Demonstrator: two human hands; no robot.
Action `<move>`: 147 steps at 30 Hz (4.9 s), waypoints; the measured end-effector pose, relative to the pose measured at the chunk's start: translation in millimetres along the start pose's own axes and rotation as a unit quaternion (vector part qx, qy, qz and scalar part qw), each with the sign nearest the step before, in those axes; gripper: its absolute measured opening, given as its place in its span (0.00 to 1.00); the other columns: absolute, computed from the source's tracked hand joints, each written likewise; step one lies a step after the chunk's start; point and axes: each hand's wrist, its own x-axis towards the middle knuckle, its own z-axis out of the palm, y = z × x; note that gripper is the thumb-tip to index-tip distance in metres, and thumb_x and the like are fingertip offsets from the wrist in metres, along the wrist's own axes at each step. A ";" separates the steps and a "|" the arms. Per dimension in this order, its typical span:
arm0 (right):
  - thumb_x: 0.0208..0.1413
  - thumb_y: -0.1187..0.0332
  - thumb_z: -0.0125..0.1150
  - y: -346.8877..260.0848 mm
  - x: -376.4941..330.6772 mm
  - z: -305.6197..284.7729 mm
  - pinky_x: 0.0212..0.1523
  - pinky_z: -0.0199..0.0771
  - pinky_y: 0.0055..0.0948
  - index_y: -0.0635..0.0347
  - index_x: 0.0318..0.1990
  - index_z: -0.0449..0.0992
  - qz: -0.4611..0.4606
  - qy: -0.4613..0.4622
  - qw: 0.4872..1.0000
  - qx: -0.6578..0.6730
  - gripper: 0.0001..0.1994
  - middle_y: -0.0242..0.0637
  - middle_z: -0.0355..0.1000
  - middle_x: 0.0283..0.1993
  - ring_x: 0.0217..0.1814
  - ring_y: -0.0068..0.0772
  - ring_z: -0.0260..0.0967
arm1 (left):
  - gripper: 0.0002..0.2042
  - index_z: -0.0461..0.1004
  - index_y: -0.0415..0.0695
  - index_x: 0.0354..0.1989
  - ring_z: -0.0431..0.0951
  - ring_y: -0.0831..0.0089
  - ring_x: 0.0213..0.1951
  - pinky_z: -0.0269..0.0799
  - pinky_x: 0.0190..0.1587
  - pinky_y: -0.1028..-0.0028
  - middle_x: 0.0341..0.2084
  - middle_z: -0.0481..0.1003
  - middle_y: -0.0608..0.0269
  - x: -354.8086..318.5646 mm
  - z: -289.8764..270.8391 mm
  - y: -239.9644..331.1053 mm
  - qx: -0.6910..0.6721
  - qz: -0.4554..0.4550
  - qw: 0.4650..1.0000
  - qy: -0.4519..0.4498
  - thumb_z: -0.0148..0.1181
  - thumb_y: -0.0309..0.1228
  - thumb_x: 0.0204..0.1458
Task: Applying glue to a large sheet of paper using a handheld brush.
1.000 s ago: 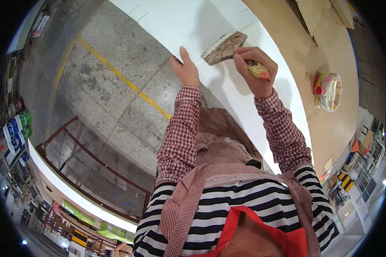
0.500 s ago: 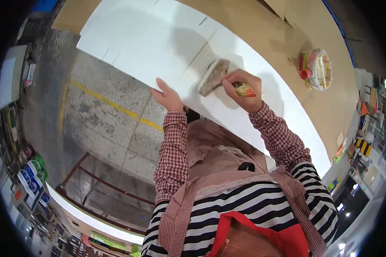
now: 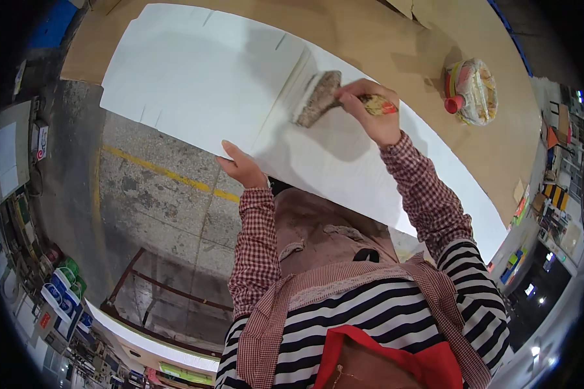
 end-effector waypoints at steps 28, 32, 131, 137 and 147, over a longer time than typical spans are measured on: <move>0.51 0.78 0.61 -6.0 -36.9 -41.8 0.35 0.70 0.19 0.68 0.26 0.74 0.061 0.003 0.994 -0.093 0.04 0.36 0.76 0.30 0.32 0.20 0.70 | 0.25 0.59 0.31 0.54 0.69 0.66 0.47 0.68 0.51 0.69 0.48 0.67 0.50 1.3 -2.9 -6.3 0.013 0.008 1.000 0.026 0.48 0.44 0.63; 0.50 0.79 0.61 -25.4 -24.9 -14.1 0.34 0.71 0.20 0.67 0.26 0.74 0.037 -0.005 0.994 -0.100 0.04 0.36 0.76 0.30 0.31 0.20 0.70 | 0.21 0.60 0.30 0.54 0.70 0.68 0.45 0.69 0.47 0.70 0.45 0.68 0.50 1.3 3.1 -6.6 -0.028 0.032 0.998 0.042 0.47 0.38 0.64; 0.52 0.74 0.61 -16.1 -52.9 -91.6 0.27 0.69 0.18 0.68 0.29 0.78 0.032 -0.037 0.998 -0.045 0.05 0.33 0.75 0.28 0.26 0.18 0.69 | 0.27 0.59 0.27 0.55 0.64 0.62 0.54 0.55 0.61 0.70 0.52 0.64 0.42 -149.4 22.4 -65.9 -0.002 0.019 0.996 0.091 0.34 0.45 0.67; 0.53 0.74 0.61 25.1 -69.2 -125.9 0.29 0.72 0.19 0.67 0.30 0.77 0.054 -0.038 0.996 -0.057 0.04 0.36 0.77 0.32 0.29 0.19 0.70 | 0.31 0.51 0.27 0.64 0.58 0.58 0.62 0.51 0.65 0.67 0.63 0.56 0.40 -147.1 16.9 -72.6 -0.003 -0.016 0.995 0.094 0.34 0.47 0.66; 0.52 0.71 0.64 -9.3 -39.7 -87.5 0.27 0.69 0.19 0.66 0.29 0.78 0.008 -0.039 0.999 -0.013 0.06 0.33 0.74 0.26 0.26 0.18 0.69 | 0.34 0.43 0.29 0.66 0.51 0.56 0.67 0.47 0.67 0.66 0.67 0.46 0.43 -203.0 12.4 -62.4 -0.187 -0.073 0.980 -0.004 0.31 0.49 0.65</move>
